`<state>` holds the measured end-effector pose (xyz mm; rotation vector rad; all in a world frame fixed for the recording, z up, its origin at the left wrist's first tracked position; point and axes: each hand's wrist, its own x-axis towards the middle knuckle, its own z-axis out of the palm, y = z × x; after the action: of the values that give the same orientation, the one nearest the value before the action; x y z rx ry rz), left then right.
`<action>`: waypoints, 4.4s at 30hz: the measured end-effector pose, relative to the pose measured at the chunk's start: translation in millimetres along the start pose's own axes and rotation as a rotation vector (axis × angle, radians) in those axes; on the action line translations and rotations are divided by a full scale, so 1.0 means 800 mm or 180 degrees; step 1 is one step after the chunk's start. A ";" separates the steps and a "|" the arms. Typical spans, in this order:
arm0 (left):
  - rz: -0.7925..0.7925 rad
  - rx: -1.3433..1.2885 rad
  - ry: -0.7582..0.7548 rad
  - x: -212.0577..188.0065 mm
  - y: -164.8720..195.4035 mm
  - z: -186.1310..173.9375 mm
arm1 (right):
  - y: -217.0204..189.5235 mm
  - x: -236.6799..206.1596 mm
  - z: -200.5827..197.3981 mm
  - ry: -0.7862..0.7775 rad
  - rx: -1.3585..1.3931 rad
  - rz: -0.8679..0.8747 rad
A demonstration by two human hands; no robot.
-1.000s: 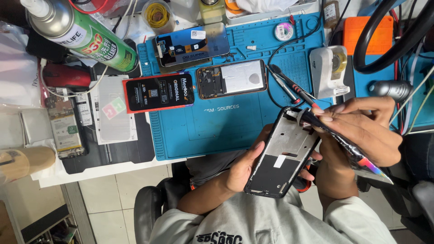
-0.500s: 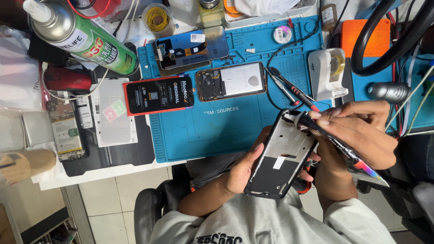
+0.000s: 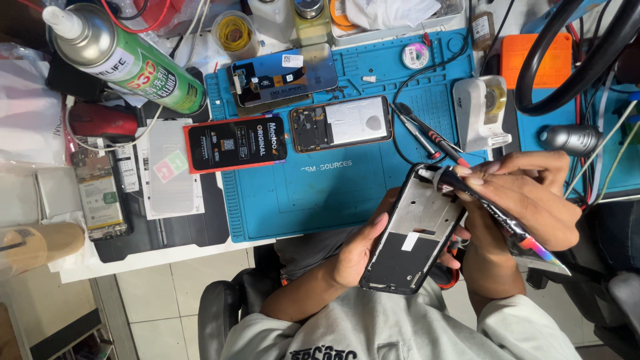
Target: The person holds a disassembled phone frame in one hand and squeezes black adhesive from a tube along its inner edge, working around the frame. They then set the tube down and hold the frame up, turning it while touching the applied area.
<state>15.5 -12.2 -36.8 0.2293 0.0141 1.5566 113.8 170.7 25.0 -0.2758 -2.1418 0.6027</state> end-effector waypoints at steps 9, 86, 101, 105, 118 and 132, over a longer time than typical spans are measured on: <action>0.0832 0.0223 0.0160 0.022 0.010 0.023 | 0.001 -0.029 0.029 0.1363 0.1279 0.0790; 0.2071 0.1602 0.0727 0.047 -0.012 -0.006 | -0.070 -0.034 0.067 0.0607 0.1459 0.0967; 0.2064 0.1590 0.0743 0.045 -0.012 -0.007 | -0.070 -0.039 0.069 0.0622 0.1366 0.0975; 0.2041 0.1541 0.0743 0.045 -0.011 -0.007 | -0.071 -0.040 0.069 0.0693 0.1249 0.1083; 0.2081 0.1564 0.0719 0.045 -0.012 -0.007 | -0.071 -0.042 0.070 0.0621 0.1340 0.1002; 0.2167 0.1428 0.0710 0.044 -0.013 -0.007 | -0.071 -0.043 0.073 0.0743 0.1190 0.1213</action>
<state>25.7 23.6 -39.4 0.4427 0.5098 2.2420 88.3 89.3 0.9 -0.5232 -1.7208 1.1154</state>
